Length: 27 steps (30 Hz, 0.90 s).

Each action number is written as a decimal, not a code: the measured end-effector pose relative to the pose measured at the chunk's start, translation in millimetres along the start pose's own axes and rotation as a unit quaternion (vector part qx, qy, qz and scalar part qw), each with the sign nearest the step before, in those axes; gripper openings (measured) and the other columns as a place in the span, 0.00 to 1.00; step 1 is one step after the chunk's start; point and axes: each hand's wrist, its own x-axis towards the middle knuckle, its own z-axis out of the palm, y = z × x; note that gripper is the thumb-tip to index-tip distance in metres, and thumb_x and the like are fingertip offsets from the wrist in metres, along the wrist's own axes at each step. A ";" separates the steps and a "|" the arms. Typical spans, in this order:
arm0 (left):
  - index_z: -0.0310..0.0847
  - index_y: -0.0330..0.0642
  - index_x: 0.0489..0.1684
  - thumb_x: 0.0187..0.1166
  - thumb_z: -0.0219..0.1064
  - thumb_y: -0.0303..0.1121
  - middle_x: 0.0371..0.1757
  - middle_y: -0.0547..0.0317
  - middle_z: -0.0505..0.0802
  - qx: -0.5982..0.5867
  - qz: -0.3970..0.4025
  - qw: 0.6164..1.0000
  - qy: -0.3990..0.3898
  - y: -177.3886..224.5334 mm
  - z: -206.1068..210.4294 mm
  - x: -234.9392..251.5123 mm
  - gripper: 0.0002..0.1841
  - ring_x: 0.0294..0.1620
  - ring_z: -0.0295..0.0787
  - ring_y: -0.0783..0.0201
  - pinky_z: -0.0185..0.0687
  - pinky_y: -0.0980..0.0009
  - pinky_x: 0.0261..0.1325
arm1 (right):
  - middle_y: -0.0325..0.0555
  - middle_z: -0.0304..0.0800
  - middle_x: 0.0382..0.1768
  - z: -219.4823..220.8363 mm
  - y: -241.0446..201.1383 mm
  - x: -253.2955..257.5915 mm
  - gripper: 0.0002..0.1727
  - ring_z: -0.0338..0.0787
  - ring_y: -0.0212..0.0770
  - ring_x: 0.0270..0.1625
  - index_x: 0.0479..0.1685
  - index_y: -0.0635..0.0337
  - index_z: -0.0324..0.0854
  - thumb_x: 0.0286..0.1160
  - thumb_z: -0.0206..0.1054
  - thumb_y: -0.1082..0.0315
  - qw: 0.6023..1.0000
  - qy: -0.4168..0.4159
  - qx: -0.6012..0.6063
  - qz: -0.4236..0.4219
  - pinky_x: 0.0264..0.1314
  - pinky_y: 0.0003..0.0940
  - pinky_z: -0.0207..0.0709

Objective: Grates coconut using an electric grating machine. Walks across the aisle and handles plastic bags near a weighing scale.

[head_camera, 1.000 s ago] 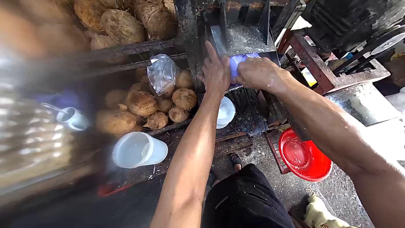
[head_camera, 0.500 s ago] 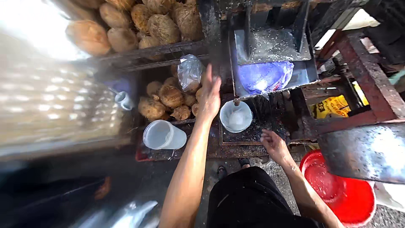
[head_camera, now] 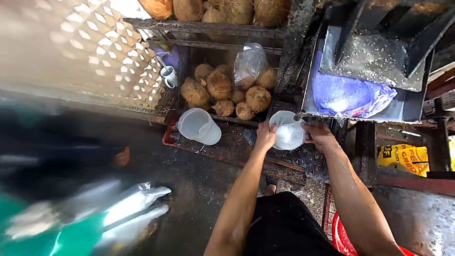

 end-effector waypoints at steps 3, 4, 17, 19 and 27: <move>0.62 0.39 0.87 0.92 0.49 0.45 0.78 0.31 0.76 0.076 0.000 0.997 0.030 2.9 12.3 3.1 0.29 0.78 0.72 0.33 0.70 0.39 0.78 | 0.50 0.83 0.33 2.1 -5.7 -8.4 0.15 0.83 0.37 0.25 0.54 0.68 0.79 0.83 0.69 0.64 0.996 0.003 -0.061 -0.057 0.31 0.34 0.85; 0.63 0.39 0.87 0.92 0.48 0.44 0.78 0.32 0.77 0.086 0.001 0.996 0.034 2.7 11.9 2.0 0.28 0.78 0.73 0.33 0.71 0.39 0.77 | 0.51 0.84 0.35 1.4 -4.7 -10.5 0.15 0.85 0.38 0.29 0.52 0.69 0.79 0.82 0.69 0.64 0.993 0.009 -0.088 -0.083 0.36 0.35 0.85; 0.73 0.35 0.72 0.90 0.55 0.42 0.65 0.34 0.85 0.193 -0.062 0.979 0.008 29.6 5.4 -0.9 0.21 0.63 0.87 0.37 0.83 0.39 0.63 | 0.53 0.87 0.42 -0.9 -5.5 -47.0 0.31 0.86 0.39 0.27 0.70 0.64 0.69 0.72 0.77 0.63 0.980 -0.079 -0.122 -0.134 0.30 0.36 0.85; 0.78 0.37 0.61 0.84 0.63 0.39 0.49 0.36 0.92 0.211 -0.040 0.976 0.023 37.8 1.2 -5.5 0.17 0.53 0.91 0.37 0.85 0.37 0.53 | 0.54 0.91 0.42 4.2 -7.3 -48.7 0.37 0.90 0.42 0.36 0.79 0.58 0.67 0.69 0.77 0.65 0.976 -0.090 -0.150 -0.132 0.43 0.42 0.86; 0.83 0.41 0.52 0.70 0.76 0.30 0.28 0.54 0.87 0.074 0.115 0.988 0.070 57.7 -17.3 -56.1 0.14 0.26 0.85 0.57 0.85 0.54 0.33 | 0.52 0.91 0.53 6.5 14.6 -61.4 0.29 0.91 0.40 0.41 0.76 0.59 0.77 0.71 0.71 0.69 0.965 0.005 -0.050 -0.257 0.45 0.40 0.88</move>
